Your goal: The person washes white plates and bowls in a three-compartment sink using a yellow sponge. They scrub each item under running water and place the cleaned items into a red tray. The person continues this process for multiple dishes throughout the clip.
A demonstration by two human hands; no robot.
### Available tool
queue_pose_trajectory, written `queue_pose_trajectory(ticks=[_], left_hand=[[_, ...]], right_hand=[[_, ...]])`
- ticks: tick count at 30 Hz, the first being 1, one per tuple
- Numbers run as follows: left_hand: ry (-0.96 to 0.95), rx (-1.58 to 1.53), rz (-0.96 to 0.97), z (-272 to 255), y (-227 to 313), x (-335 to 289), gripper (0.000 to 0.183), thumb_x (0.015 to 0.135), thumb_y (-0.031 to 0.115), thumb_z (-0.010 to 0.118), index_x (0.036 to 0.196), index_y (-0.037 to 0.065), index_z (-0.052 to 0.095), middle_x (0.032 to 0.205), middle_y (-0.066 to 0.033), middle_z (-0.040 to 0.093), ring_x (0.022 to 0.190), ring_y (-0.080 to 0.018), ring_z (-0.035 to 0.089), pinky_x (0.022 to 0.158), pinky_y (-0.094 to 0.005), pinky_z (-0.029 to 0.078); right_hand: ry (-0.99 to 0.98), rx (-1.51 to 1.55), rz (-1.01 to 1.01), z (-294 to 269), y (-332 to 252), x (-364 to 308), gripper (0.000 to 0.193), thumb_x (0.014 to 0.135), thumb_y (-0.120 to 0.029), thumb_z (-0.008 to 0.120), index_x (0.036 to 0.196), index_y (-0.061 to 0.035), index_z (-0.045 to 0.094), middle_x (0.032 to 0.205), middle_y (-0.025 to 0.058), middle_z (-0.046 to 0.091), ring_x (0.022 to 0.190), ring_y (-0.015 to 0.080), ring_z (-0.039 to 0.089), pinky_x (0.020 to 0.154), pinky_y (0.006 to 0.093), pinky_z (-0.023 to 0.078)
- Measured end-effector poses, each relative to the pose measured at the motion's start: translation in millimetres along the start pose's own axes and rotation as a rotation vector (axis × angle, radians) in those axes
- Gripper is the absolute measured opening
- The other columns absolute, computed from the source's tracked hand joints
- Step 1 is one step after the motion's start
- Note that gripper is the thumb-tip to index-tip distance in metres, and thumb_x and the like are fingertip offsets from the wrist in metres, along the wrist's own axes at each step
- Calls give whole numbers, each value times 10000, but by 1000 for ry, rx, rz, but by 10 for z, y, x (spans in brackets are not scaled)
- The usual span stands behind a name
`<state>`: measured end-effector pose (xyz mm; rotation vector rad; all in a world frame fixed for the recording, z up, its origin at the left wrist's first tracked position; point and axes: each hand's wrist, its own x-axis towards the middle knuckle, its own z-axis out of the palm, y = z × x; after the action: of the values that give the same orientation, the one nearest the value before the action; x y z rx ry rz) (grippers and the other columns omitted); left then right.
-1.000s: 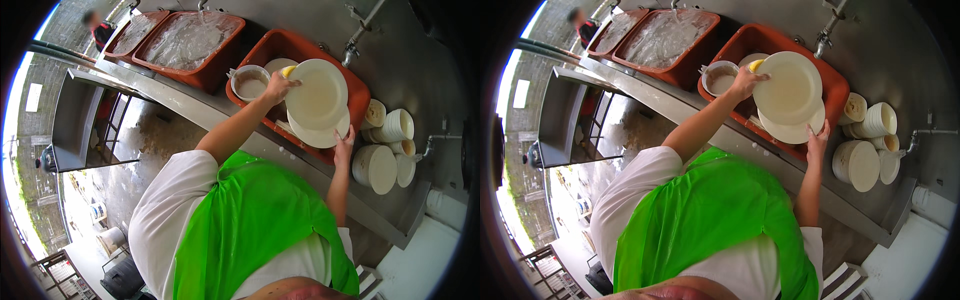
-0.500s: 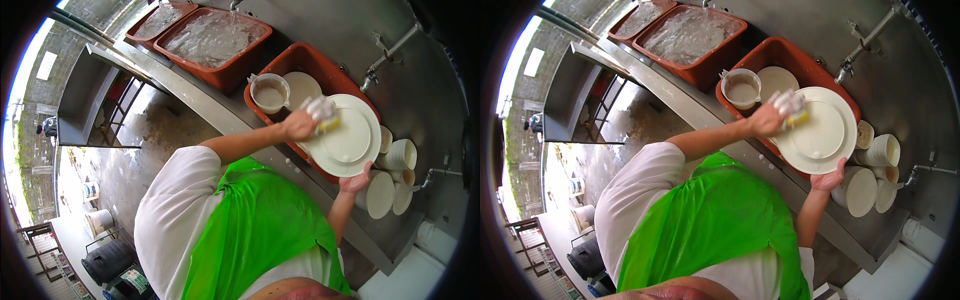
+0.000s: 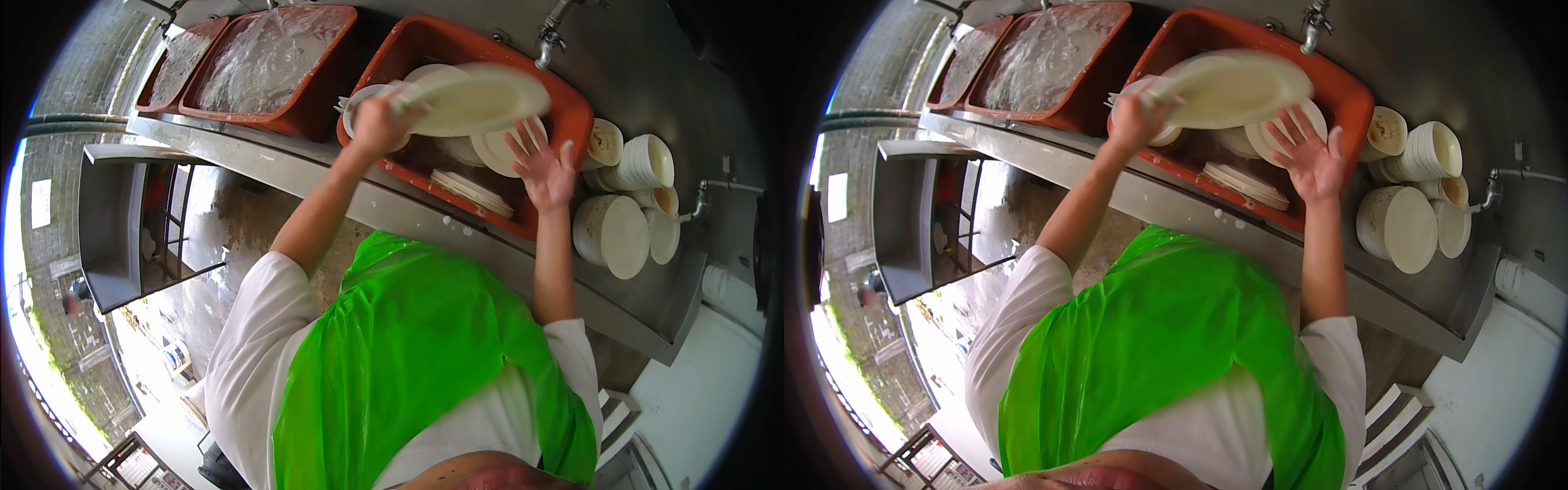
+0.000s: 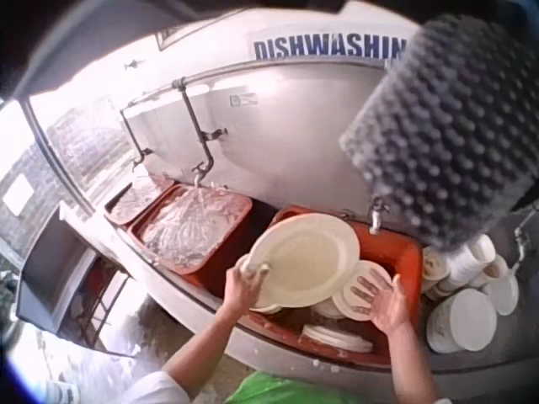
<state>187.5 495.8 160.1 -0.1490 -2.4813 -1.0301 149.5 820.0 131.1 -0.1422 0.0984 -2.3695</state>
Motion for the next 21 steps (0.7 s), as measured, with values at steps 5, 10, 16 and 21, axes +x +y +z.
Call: queue_pose_trajectory(ticks=[5,10,16,21], left_hand=[[689,-796,-634,-512,-944,107,337,977,330,541,1085,13,575,866,-105,627,696,-183,595,560,-328,468],[591,-956,-750,-788,-953,-135,387,1005,377,450,1138,19,515,956,-150,611,708,-235,576,625,-363,497],[487,-1045,-688,-848,-646,-267,419,995,368,475,1170,-8,526,978,-151,623,771,-242,597,646,-349,493],[422,-1141,-712,-607,-544,-205,409,988,369,483,1136,-8,546,944,-142,631,734,-228,594,635,-341,491]], right_hand=[[1478,-1871,300,-1532,-520,425,964,799,-606,626,1500,-81,226,1480,265,287,1365,392,321,1092,556,292],[1609,-2103,326,-2303,-524,305,1155,662,-478,811,1513,-88,134,1454,255,295,1347,402,316,1091,476,332],[1620,-2004,345,-2208,-390,417,1035,610,-339,884,1400,8,311,1381,235,396,1278,359,418,1065,397,381],[1477,-1887,421,-2798,-439,193,806,604,-272,880,1222,86,507,1248,230,532,1170,310,506,962,361,446]])
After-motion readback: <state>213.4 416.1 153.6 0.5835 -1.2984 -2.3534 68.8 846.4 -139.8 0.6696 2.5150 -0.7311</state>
